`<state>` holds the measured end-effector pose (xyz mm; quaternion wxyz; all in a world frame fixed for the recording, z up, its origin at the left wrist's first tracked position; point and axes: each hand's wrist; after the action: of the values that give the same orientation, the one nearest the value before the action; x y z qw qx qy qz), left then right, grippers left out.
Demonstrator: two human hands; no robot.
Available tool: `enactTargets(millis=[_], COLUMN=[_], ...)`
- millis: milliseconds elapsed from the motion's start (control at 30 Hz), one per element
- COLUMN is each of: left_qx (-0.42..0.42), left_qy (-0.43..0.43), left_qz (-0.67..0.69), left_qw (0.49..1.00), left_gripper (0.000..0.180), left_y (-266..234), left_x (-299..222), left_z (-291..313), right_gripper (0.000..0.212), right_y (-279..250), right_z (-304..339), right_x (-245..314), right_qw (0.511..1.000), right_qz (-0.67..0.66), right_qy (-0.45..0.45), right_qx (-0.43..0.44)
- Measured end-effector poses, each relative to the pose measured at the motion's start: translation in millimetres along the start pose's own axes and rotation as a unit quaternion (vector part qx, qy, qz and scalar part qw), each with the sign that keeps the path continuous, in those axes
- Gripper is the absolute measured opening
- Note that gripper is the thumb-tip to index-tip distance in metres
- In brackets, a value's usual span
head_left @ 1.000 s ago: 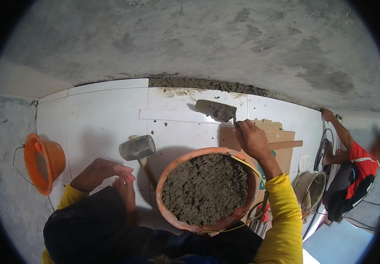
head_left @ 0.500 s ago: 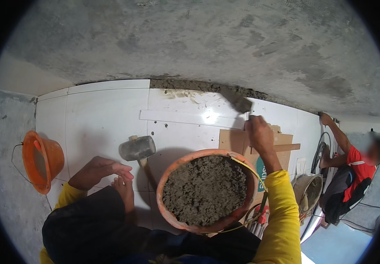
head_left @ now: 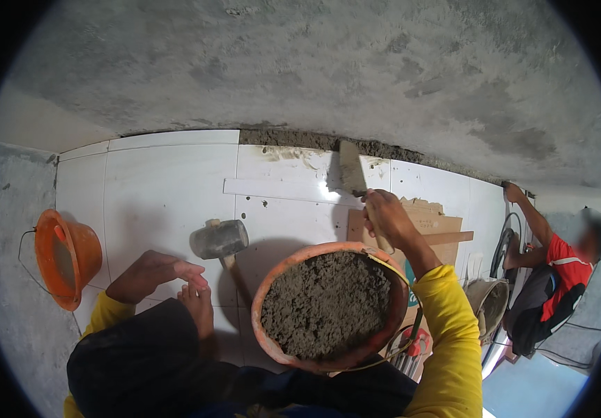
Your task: The person applies cement to the floor using a trowel, places white tiles, and taps them with a rubber mallet to level them. They also use a brush and water to clean the tile edges and apply grout between the tiles.
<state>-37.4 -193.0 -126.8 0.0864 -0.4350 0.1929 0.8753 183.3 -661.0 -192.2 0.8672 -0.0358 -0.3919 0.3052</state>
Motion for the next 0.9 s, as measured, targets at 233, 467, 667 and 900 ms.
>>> enactTargets(millis=[233, 467, 667, 900], left_qx=[0.001, 0.004, 0.007, -0.007], left_qy=[0.004, 0.004, 0.013, -0.002], left_qz=[-0.001, -0.005, -0.013, 0.007], left_qw=[1.0, 1.0, 1.0, 1.0], left_gripper=[0.041, 0.04, 0.04, 0.039], left_y=[-0.9, -2.1, -0.3, 3.4], left_x=[2.6, 4.9, 4.2, 3.2], left_z=[0.7, -0.6, -3.8, -2.3], right_gripper=[0.049, 0.052, 0.047, 0.052], right_y=[20.0, -56.8, -71.6, -70.3], right_z=[-23.1, -12.6, -0.4, 8.5], right_x=[-0.2, -47.0, -33.3, -40.3], right_qw=[0.932, 0.932, 0.95, 0.959], right_qz=[0.323, 0.294, 0.25, 0.208], right_qy=[-0.154, -0.077, -0.021, -0.065], right_qx=[-0.061, -0.197, -0.184, -0.182])
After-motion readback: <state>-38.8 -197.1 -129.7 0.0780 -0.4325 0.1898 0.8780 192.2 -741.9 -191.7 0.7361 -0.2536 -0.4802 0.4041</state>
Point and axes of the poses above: each hand's wrist, its own z-axis away from the middle knuckle, its own y-axis out of the palm, x = y × z, and after that the axes turned 3 degrees about z, right-handed
